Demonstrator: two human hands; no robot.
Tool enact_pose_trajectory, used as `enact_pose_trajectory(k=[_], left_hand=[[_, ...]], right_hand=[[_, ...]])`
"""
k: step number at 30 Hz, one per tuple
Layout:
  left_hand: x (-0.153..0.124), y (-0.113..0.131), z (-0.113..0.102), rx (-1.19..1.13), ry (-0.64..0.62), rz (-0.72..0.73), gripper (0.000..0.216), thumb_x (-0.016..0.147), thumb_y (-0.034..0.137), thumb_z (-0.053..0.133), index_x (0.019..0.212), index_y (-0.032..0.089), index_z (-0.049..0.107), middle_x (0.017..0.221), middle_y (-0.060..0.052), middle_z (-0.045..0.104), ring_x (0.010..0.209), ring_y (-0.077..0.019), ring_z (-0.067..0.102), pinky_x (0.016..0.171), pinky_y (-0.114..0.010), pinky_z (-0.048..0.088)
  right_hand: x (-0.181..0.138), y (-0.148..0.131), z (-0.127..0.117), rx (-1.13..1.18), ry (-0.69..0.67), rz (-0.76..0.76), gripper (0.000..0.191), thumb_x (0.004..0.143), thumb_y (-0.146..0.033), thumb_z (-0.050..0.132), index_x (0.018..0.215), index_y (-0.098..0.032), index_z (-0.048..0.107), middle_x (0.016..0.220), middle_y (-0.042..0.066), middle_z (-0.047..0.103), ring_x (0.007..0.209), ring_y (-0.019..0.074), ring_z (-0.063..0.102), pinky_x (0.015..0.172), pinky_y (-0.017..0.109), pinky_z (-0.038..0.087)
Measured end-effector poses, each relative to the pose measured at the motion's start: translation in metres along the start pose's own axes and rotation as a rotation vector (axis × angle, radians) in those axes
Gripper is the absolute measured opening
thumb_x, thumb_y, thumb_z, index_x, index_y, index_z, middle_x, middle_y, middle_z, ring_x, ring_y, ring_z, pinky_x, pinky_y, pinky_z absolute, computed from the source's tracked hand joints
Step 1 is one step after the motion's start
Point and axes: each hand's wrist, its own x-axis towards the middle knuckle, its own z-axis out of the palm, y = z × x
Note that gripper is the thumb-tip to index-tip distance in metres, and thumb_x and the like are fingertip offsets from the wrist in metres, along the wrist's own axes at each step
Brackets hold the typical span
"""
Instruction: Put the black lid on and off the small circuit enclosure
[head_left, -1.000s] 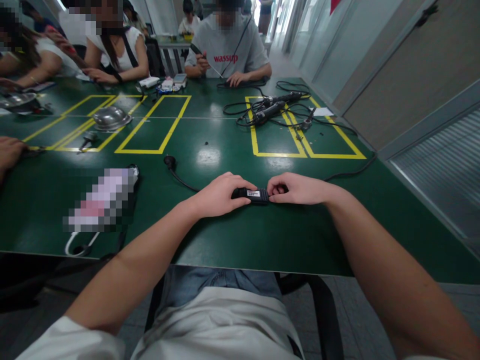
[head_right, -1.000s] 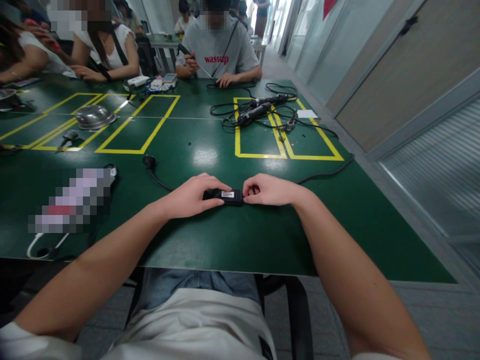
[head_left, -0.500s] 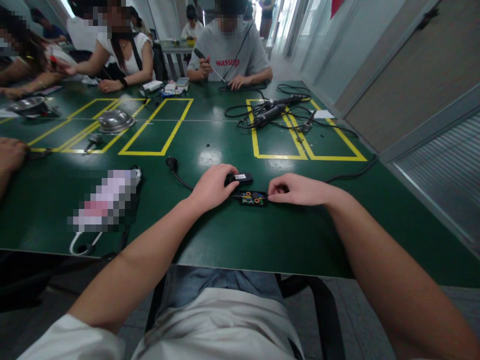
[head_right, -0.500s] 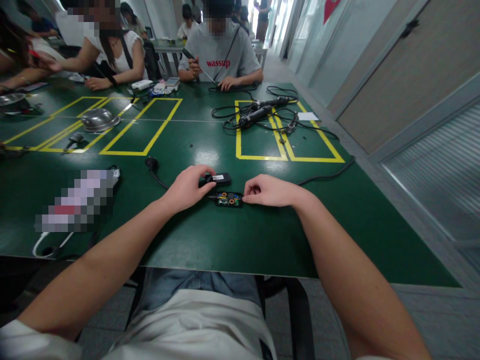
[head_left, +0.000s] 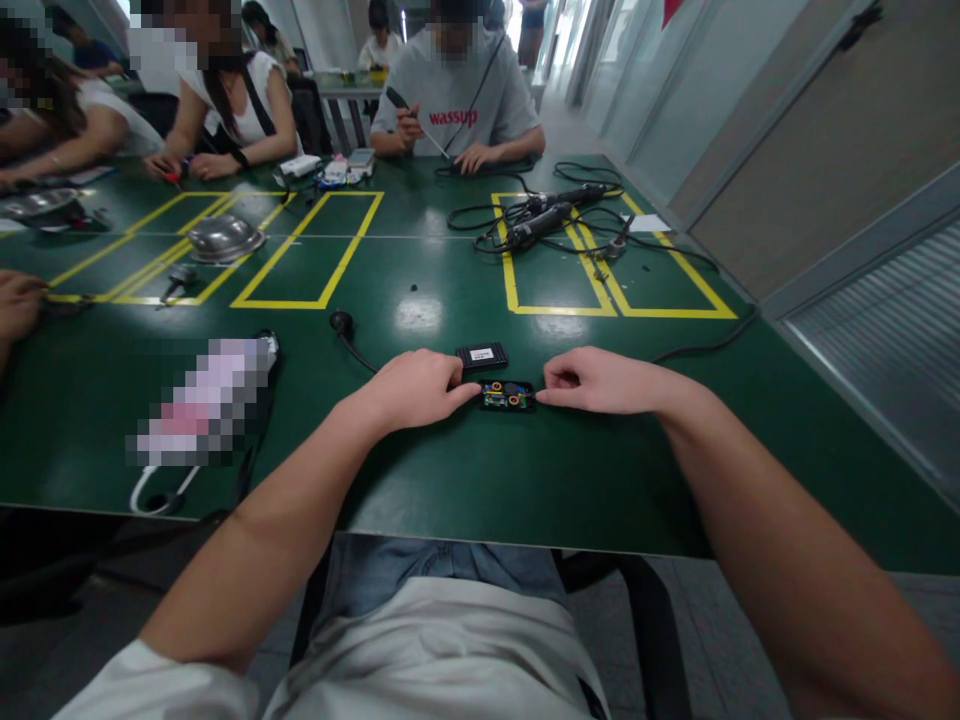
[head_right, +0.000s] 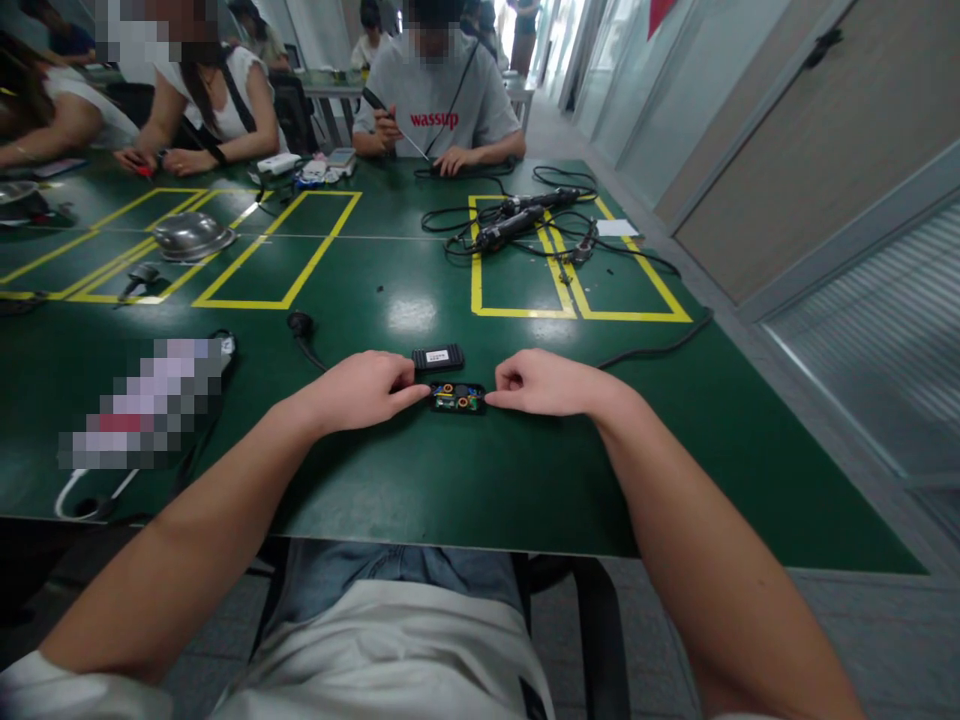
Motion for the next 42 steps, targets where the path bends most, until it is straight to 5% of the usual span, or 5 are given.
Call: enact_pose_trajectory(k=[7, 24, 33, 42], left_hand=[[-0.002, 0.005, -0.006, -0.071, -0.021, -0.035, 0.037, 0.107, 0.049, 0.064, 0.083, 0.021, 0.069, 0.077, -0.005, 0.073, 0.067, -0.0214, 0.060, 0.066, -0.033, 0.033], [0.010, -0.017, 0.004, -0.229, 0.028, 0.061, 0.043, 0.097, 0.049, 0.080, 0.071, 0.020, 0.061, 0.078, -0.001, 0.066, 0.071, -0.0169, 0.058, 0.068, -0.031, 0.034], [0.005, -0.023, 0.004, -0.423, -0.007, 0.189, 0.014, 0.091, 0.022, 0.077, 0.105, 0.020, 0.078, 0.085, 0.000, 0.075, 0.075, -0.0165, 0.068, 0.074, -0.029, 0.049], [0.004, -0.029, -0.001, -0.478, -0.020, 0.198, 0.008, 0.094, 0.016, 0.077, 0.099, 0.018, 0.082, 0.087, 0.000, 0.079, 0.078, -0.0155, 0.070, 0.081, -0.027, 0.053]], right_hand=[[-0.003, 0.000, -0.001, -0.045, 0.048, -0.038, 0.051, 0.090, -0.072, 0.064, 0.070, -0.026, 0.055, 0.068, -0.001, 0.056, 0.066, 0.0176, 0.050, 0.065, 0.034, 0.034], [0.002, 0.007, -0.006, 0.104, -0.043, 0.007, 0.066, 0.077, -0.089, 0.076, 0.076, -0.023, 0.067, 0.070, -0.001, 0.060, 0.067, 0.0172, 0.050, 0.065, 0.034, 0.036], [0.005, 0.014, -0.007, 0.167, -0.063, -0.045, 0.063, 0.077, -0.083, 0.079, 0.088, -0.021, 0.074, 0.076, 0.001, 0.064, 0.071, 0.0176, 0.053, 0.068, 0.034, 0.038], [0.005, 0.020, -0.006, 0.188, -0.075, -0.082, 0.055, 0.083, -0.073, 0.078, 0.097, -0.020, 0.079, 0.080, 0.001, 0.067, 0.071, 0.0170, 0.052, 0.070, 0.034, 0.038]])
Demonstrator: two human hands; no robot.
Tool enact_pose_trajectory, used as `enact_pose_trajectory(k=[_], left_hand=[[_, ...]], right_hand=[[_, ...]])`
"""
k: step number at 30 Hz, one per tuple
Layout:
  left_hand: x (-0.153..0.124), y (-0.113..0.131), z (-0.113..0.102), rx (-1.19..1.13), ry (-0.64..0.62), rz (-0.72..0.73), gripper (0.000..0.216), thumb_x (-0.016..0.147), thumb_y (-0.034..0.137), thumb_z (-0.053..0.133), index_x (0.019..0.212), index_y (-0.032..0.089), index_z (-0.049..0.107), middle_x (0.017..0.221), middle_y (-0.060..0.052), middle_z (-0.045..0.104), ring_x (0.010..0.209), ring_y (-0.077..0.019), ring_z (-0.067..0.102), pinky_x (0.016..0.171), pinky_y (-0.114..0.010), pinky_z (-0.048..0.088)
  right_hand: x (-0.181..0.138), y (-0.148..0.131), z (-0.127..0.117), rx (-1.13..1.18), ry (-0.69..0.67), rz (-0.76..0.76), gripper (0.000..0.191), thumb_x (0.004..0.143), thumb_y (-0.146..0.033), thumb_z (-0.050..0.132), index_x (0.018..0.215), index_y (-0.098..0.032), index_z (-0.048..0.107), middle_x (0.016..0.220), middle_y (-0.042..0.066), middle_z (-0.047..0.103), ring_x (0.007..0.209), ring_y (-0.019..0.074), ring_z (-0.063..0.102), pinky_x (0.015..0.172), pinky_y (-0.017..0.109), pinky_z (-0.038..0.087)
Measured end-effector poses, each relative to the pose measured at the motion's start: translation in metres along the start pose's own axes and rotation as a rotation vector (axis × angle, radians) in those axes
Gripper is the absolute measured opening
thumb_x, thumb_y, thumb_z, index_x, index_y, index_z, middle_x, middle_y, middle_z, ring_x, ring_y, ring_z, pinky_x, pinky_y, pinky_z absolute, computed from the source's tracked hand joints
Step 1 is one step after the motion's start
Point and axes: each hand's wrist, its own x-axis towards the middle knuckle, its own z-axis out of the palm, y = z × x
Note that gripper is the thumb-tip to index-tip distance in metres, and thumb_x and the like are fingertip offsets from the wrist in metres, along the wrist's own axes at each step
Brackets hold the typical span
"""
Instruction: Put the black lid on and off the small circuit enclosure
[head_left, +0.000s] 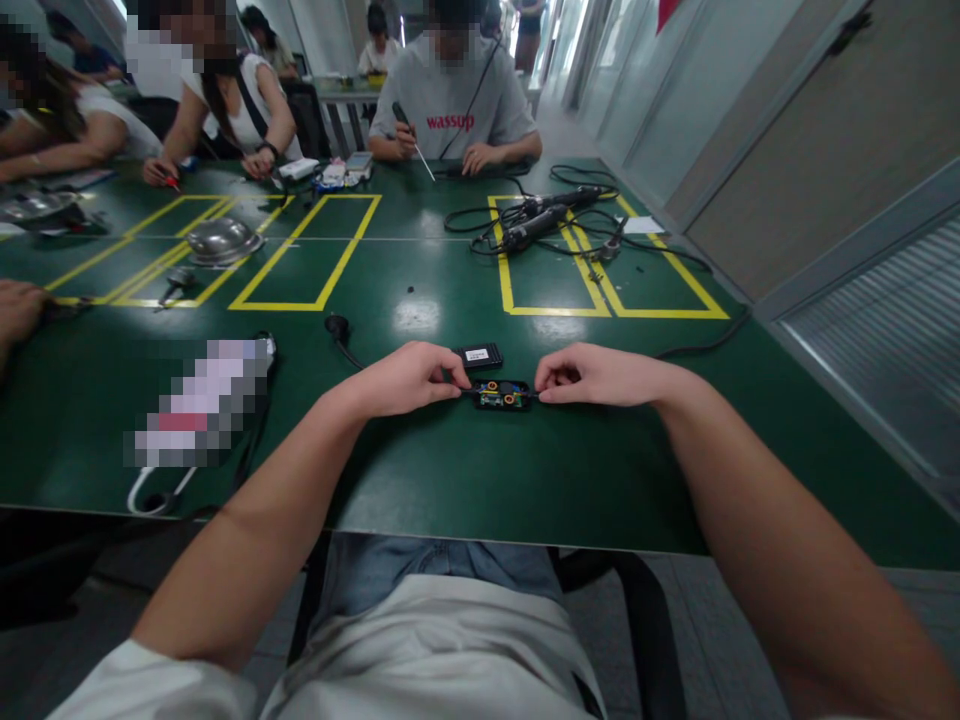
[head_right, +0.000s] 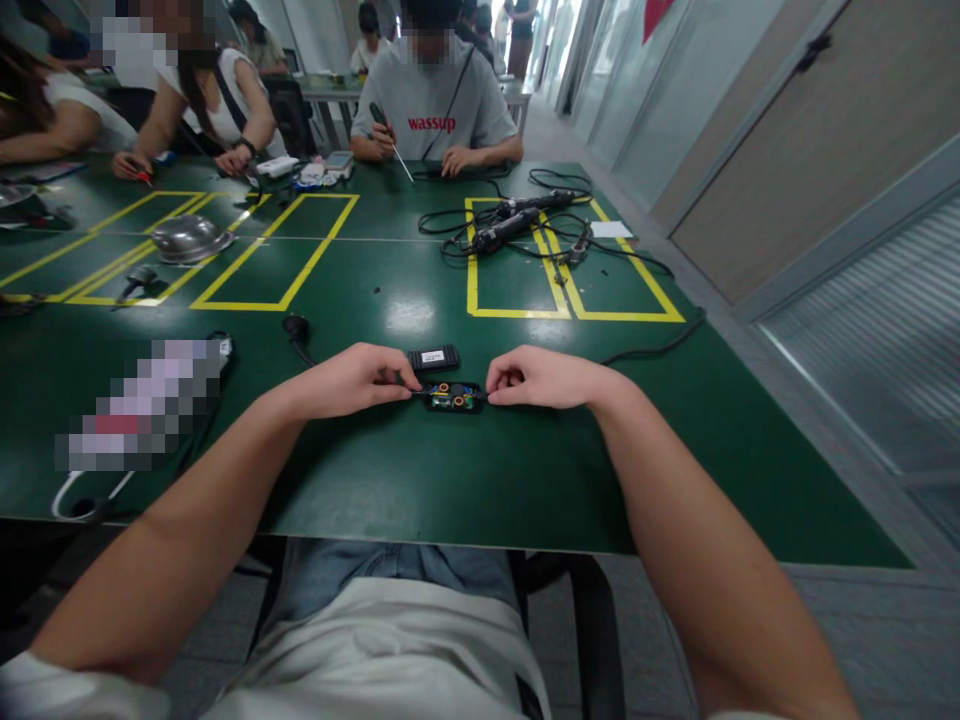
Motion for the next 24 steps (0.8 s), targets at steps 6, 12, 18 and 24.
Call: enact_pose_trajectory(k=[6, 12, 18, 24], left_hand=[[0.001, -0.005, 0.001, 0.123, 0.021, 0.113, 0.014, 0.097, 0.017, 0.074, 0.101, 0.021, 0.087, 0.105, -0.005, 0.083, 0.094, -0.0189, 0.075, 0.093, -0.031, 0.056], [0.013, -0.004, 0.022, 0.281, 0.340, 0.080, 0.029, 0.100, 0.024, 0.072, 0.125, 0.022, 0.085, 0.148, -0.014, 0.072, 0.138, -0.0334, 0.065, 0.124, -0.055, 0.048], [0.020, -0.007, 0.026, 0.268, 0.314, -0.029, 0.041, 0.105, 0.024, 0.071, 0.145, 0.022, 0.077, 0.142, -0.013, 0.079, 0.132, -0.0319, 0.069, 0.122, -0.053, 0.049], [0.006, 0.012, 0.024, 0.161, 0.281, 0.204, 0.046, 0.105, 0.034, 0.073, 0.149, 0.024, 0.075, 0.136, -0.011, 0.078, 0.127, -0.0297, 0.067, 0.117, -0.048, 0.050]], right_hand=[[0.001, -0.001, 0.001, -0.008, 0.003, 0.011, 0.054, 0.083, -0.072, 0.078, 0.097, -0.020, 0.079, 0.081, 0.002, 0.069, 0.074, 0.0179, 0.054, 0.071, 0.035, 0.040], [-0.001, -0.005, 0.000, -0.009, 0.009, 0.022, 0.053, 0.082, -0.072, 0.077, 0.093, -0.020, 0.076, 0.078, 0.001, 0.065, 0.071, 0.0174, 0.051, 0.070, 0.035, 0.039], [-0.001, -0.006, 0.001, 0.014, -0.006, 0.028, 0.053, 0.081, -0.072, 0.078, 0.092, -0.020, 0.075, 0.079, 0.001, 0.065, 0.071, 0.0174, 0.051, 0.069, 0.035, 0.039], [0.002, -0.004, 0.002, 0.030, 0.010, 0.008, 0.047, 0.081, -0.067, 0.078, 0.090, -0.021, 0.072, 0.077, -0.001, 0.062, 0.071, 0.0169, 0.051, 0.070, 0.034, 0.039]])
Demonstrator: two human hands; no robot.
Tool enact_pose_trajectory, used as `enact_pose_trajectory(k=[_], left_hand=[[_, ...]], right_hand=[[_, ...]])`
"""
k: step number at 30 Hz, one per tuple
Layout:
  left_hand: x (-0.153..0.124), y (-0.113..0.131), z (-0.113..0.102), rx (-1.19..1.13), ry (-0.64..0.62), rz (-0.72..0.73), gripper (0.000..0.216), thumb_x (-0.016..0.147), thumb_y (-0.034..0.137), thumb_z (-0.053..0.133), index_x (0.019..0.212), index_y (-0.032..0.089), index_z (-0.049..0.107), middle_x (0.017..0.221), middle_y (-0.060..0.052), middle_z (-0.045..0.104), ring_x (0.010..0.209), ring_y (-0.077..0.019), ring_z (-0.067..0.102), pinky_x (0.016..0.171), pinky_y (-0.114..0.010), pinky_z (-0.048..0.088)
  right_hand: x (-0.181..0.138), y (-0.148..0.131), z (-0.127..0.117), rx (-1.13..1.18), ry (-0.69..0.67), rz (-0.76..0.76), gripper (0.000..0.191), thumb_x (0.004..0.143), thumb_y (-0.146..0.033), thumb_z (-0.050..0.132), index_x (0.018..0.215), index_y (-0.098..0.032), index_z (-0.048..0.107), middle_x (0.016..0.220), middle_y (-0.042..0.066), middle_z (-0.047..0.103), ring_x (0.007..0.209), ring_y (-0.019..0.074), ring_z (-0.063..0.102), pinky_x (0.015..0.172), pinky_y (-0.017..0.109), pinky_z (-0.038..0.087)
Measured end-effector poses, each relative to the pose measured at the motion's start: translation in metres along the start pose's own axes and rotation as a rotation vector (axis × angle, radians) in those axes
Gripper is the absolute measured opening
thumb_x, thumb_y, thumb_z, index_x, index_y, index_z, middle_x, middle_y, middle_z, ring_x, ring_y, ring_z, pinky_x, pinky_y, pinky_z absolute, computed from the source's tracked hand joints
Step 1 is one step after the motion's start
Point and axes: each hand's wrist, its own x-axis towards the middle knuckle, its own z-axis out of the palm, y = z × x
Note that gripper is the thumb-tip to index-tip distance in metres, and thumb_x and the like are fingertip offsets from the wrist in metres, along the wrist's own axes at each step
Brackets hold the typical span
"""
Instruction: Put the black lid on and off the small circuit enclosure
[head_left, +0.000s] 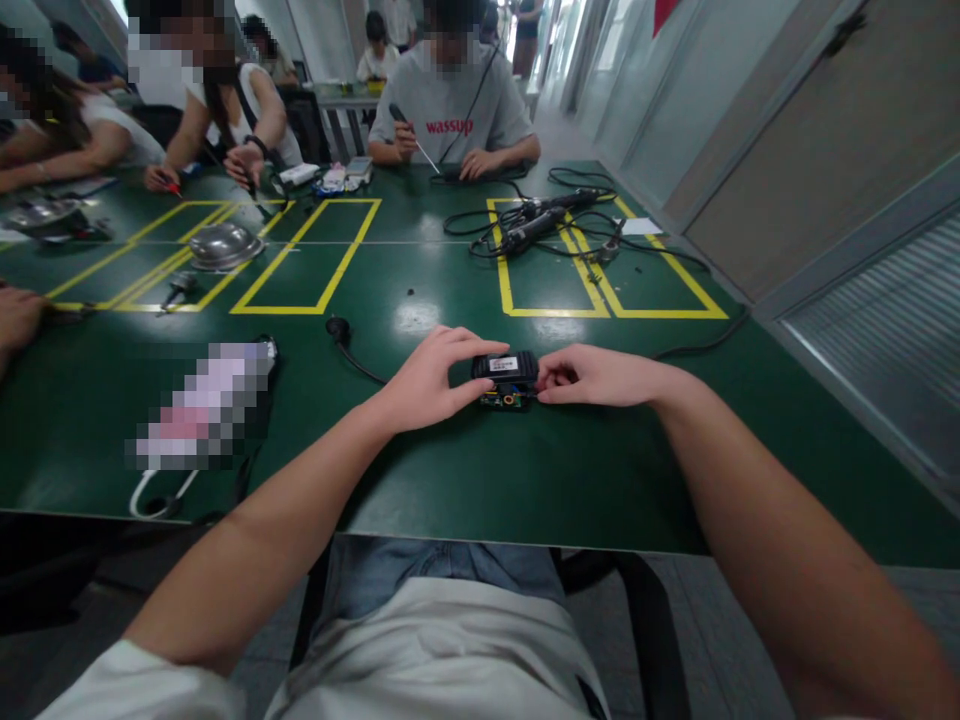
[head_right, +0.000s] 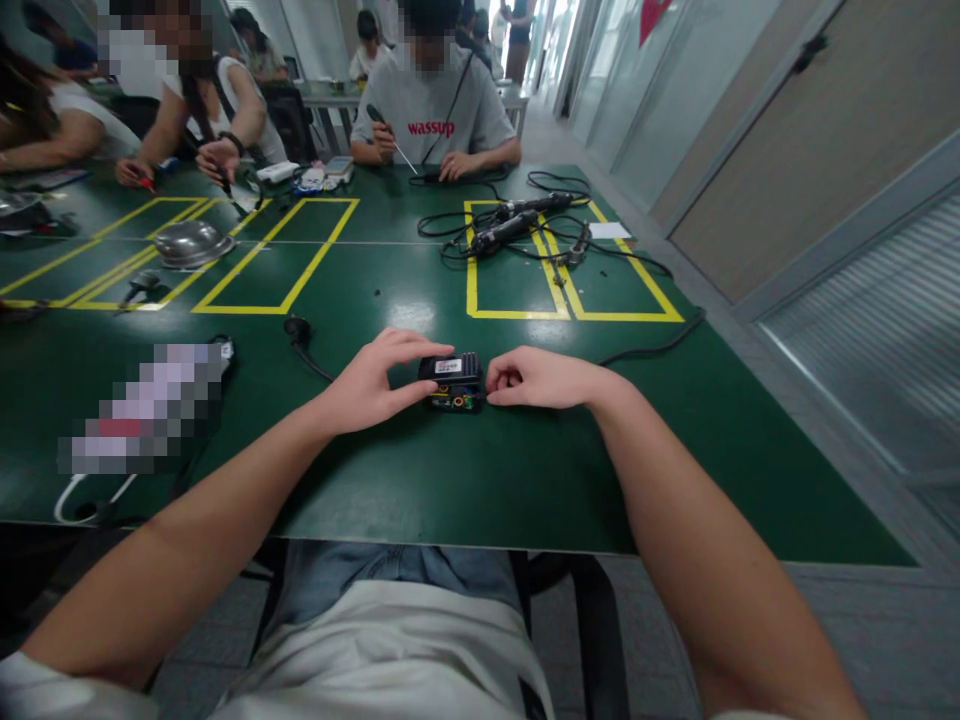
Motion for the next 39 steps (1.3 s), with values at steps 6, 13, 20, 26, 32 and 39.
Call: enact_pose_trajectory(k=[6, 13, 20, 26, 32, 39], left_hand=[[0.000, 0.003, 0.003, 0.013, -0.200, 0.001, 0.045, 0.099, 0.026, 0.077, 0.143, 0.025, 0.079, 0.125, -0.010, 0.077, 0.118, -0.0291, 0.069, 0.114, -0.047, 0.052], [-0.001, 0.003, -0.001, 0.021, -0.225, 0.030, 0.045, 0.100, 0.031, 0.077, 0.145, 0.023, 0.078, 0.130, -0.012, 0.076, 0.119, -0.0296, 0.069, 0.113, -0.046, 0.053], [0.001, 0.007, 0.002, 0.109, -0.206, 0.062, 0.039, 0.104, 0.029, 0.075, 0.142, 0.023, 0.080, 0.125, -0.012, 0.079, 0.119, -0.0302, 0.068, 0.113, -0.047, 0.051], [0.002, 0.009, 0.003, 0.054, -0.210, 0.006, 0.040, 0.103, 0.028, 0.079, 0.142, 0.022, 0.079, 0.125, -0.012, 0.079, 0.117, -0.0289, 0.070, 0.111, -0.045, 0.052], [0.007, -0.003, 0.008, -0.063, -0.113, -0.129, 0.036, 0.106, 0.030, 0.072, 0.140, 0.023, 0.078, 0.124, -0.009, 0.080, 0.109, -0.0255, 0.073, 0.106, -0.043, 0.057], [0.004, -0.009, 0.008, 0.112, 0.056, -0.275, 0.044, 0.102, 0.029, 0.070, 0.146, 0.019, 0.068, 0.142, -0.015, 0.071, 0.113, -0.0269, 0.072, 0.107, -0.045, 0.057]], right_hand=[[0.000, 0.000, 0.000, -0.013, 0.009, -0.001, 0.045, 0.082, -0.064, 0.079, 0.093, -0.021, 0.074, 0.078, -0.001, 0.064, 0.072, 0.0169, 0.052, 0.070, 0.033, 0.039], [-0.001, -0.001, 0.000, -0.019, 0.009, 0.000, 0.045, 0.082, -0.064, 0.078, 0.094, -0.021, 0.074, 0.077, -0.001, 0.064, 0.070, 0.0170, 0.051, 0.069, 0.034, 0.039], [0.000, -0.001, 0.000, -0.018, 0.010, 0.007, 0.047, 0.081, -0.067, 0.079, 0.093, -0.022, 0.074, 0.078, -0.001, 0.064, 0.071, 0.0175, 0.051, 0.070, 0.034, 0.039], [-0.002, -0.004, 0.001, -0.010, 0.014, 0.015, 0.047, 0.079, -0.067, 0.078, 0.091, -0.021, 0.073, 0.076, -0.001, 0.062, 0.070, 0.0171, 0.050, 0.069, 0.034, 0.040], [-0.004, -0.004, 0.001, -0.017, 0.015, 0.041, 0.050, 0.079, -0.070, 0.078, 0.090, -0.021, 0.075, 0.075, -0.001, 0.062, 0.069, 0.0169, 0.050, 0.066, 0.034, 0.037], [-0.007, -0.007, 0.000, -0.059, 0.015, 0.081, 0.065, 0.080, -0.085, 0.073, 0.089, -0.020, 0.077, 0.074, 0.000, 0.060, 0.069, 0.0179, 0.049, 0.066, 0.035, 0.035]])
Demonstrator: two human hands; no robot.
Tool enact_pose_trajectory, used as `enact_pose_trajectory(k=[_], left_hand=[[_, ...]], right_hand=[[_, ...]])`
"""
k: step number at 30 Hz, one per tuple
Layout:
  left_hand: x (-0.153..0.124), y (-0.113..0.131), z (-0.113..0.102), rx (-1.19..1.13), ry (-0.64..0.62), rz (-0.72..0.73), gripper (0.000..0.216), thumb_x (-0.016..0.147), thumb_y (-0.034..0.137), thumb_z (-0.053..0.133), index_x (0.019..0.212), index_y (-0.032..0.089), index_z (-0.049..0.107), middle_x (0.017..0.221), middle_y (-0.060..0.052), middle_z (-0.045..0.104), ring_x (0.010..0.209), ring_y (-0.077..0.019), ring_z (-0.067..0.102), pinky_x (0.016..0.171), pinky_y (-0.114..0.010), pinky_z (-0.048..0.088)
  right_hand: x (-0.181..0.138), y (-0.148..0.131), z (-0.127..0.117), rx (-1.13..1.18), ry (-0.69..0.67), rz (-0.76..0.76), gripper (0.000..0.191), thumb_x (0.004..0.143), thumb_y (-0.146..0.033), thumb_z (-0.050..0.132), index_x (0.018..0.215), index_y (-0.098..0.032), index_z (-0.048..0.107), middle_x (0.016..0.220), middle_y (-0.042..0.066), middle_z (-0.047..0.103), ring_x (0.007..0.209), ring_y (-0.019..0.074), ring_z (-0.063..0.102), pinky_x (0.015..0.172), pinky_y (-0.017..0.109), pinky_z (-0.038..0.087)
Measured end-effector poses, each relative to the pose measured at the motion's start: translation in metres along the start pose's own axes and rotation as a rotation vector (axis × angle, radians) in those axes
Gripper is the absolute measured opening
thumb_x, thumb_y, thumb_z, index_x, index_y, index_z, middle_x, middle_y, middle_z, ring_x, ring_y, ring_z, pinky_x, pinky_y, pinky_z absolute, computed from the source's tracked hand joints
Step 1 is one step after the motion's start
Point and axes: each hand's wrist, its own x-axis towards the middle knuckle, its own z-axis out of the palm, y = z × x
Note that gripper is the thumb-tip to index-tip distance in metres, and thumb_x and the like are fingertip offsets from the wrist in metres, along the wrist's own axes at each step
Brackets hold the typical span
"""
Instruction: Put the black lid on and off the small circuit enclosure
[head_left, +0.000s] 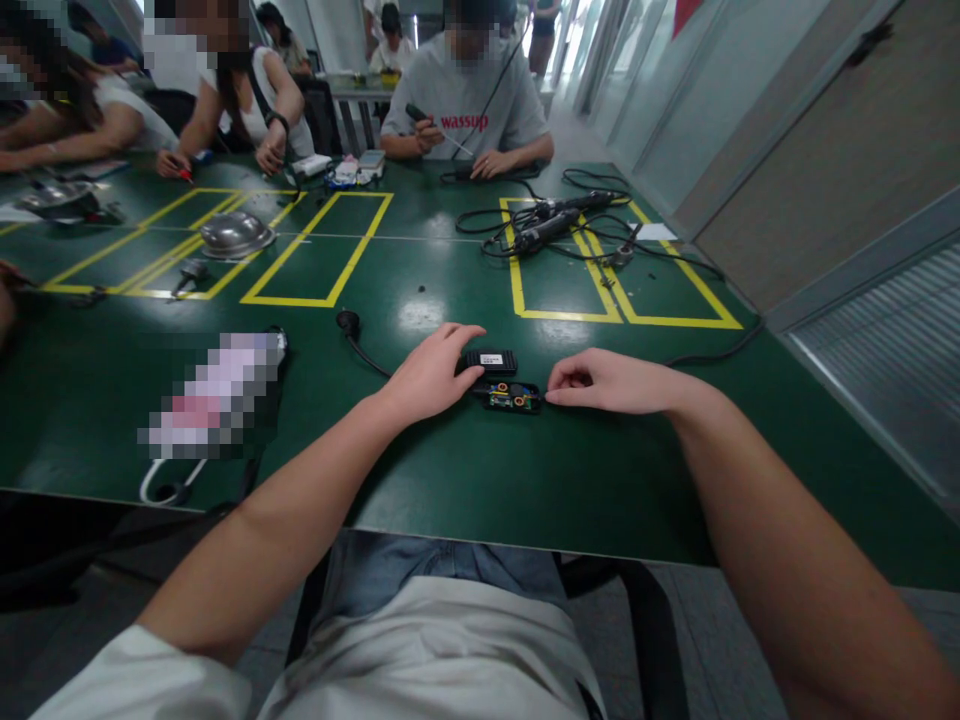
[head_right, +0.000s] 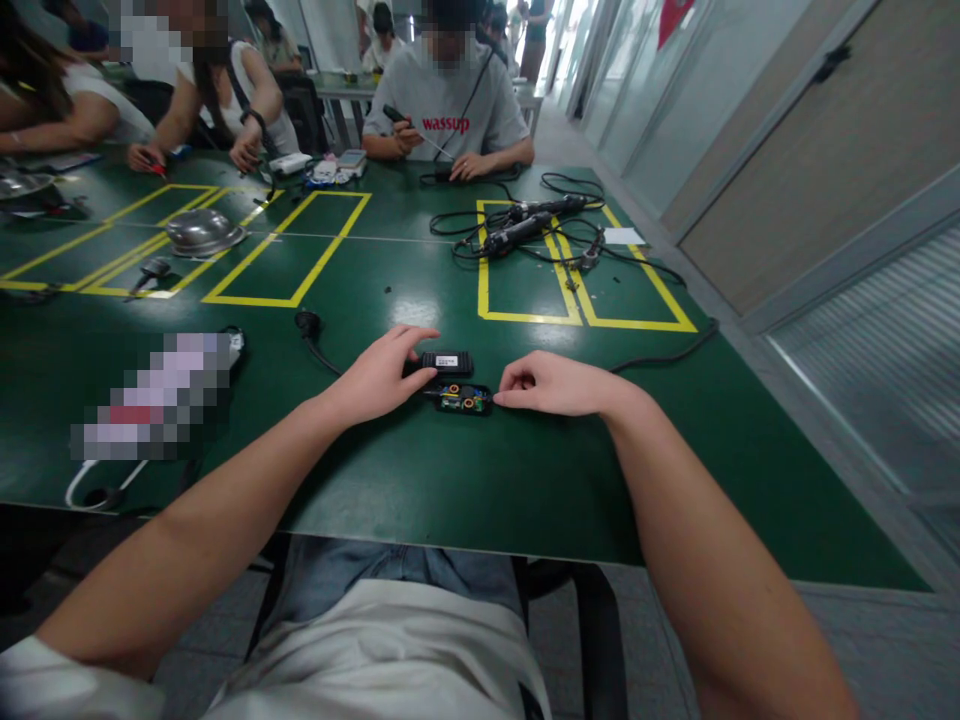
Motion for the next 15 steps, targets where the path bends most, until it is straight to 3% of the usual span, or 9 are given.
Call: enact_pose_trajectory(k=[1, 3, 6, 8, 11, 15], left_hand=[[-0.001, 0.001, -0.004, 0.022, 0.014, -0.021, 0.042, 0.102, 0.033, 0.071, 0.142, 0.019, 0.069, 0.141, -0.016, 0.070, 0.109, -0.0266, 0.072, 0.102, -0.043, 0.057], [-0.003, 0.005, -0.014, 0.095, -0.024, -0.052, 0.028, 0.102, 0.043, 0.071, 0.113, 0.018, 0.075, 0.117, -0.013, 0.074, 0.099, -0.0274, 0.070, 0.090, -0.041, 0.055], [-0.003, 0.009, -0.024, 0.130, -0.269, -0.063, 0.042, 0.106, 0.052, 0.061, 0.081, 0.020, 0.070, 0.083, -0.007, 0.070, 0.074, -0.0227, 0.062, 0.071, -0.036, 0.045], [-0.003, 0.011, -0.026, 0.168, -0.338, -0.048, 0.046, 0.106, 0.054, 0.059, 0.075, 0.021, 0.067, 0.081, -0.007, 0.068, 0.070, -0.0210, 0.057, 0.067, -0.035, 0.038], [-0.002, 0.013, -0.024, 0.217, -0.336, -0.072, 0.047, 0.104, 0.055, 0.064, 0.072, 0.021, 0.065, 0.083, -0.007, 0.068, 0.070, -0.0205, 0.055, 0.065, -0.034, 0.033], [-0.002, 0.016, -0.023, 0.220, -0.337, -0.176, 0.050, 0.102, 0.059, 0.069, 0.069, 0.022, 0.063, 0.070, -0.005, 0.063, 0.062, -0.0198, 0.050, 0.064, -0.034, 0.030]], right_hand=[[0.000, -0.001, 0.000, -0.016, 0.004, 0.008, 0.066, 0.079, -0.087, 0.073, 0.087, -0.021, 0.076, 0.073, 0.000, 0.060, 0.069, 0.0181, 0.049, 0.067, 0.035, 0.035], [-0.001, -0.002, 0.000, -0.055, 0.018, 0.022, 0.068, 0.079, -0.089, 0.070, 0.081, -0.022, 0.073, 0.072, 0.000, 0.058, 0.069, 0.0182, 0.049, 0.066, 0.036, 0.035], [-0.001, -0.004, 0.002, -0.128, 0.047, 0.033, 0.067, 0.080, -0.091, 0.067, 0.074, -0.024, 0.066, 0.069, 0.000, 0.055, 0.067, 0.0184, 0.048, 0.066, 0.036, 0.035], [0.000, -0.006, 0.004, -0.170, 0.069, 0.039, 0.065, 0.083, -0.089, 0.065, 0.071, -0.025, 0.062, 0.068, 0.000, 0.054, 0.067, 0.0190, 0.048, 0.066, 0.036, 0.035], [0.001, -0.007, 0.007, -0.208, 0.094, 0.048, 0.058, 0.088, -0.081, 0.064, 0.072, -0.026, 0.059, 0.069, 0.001, 0.057, 0.067, 0.0199, 0.051, 0.066, 0.037, 0.035], [0.003, -0.006, 0.009, -0.233, 0.109, 0.044, 0.055, 0.090, -0.077, 0.064, 0.071, -0.026, 0.058, 0.069, 0.001, 0.058, 0.066, 0.0198, 0.051, 0.067, 0.036, 0.035]])
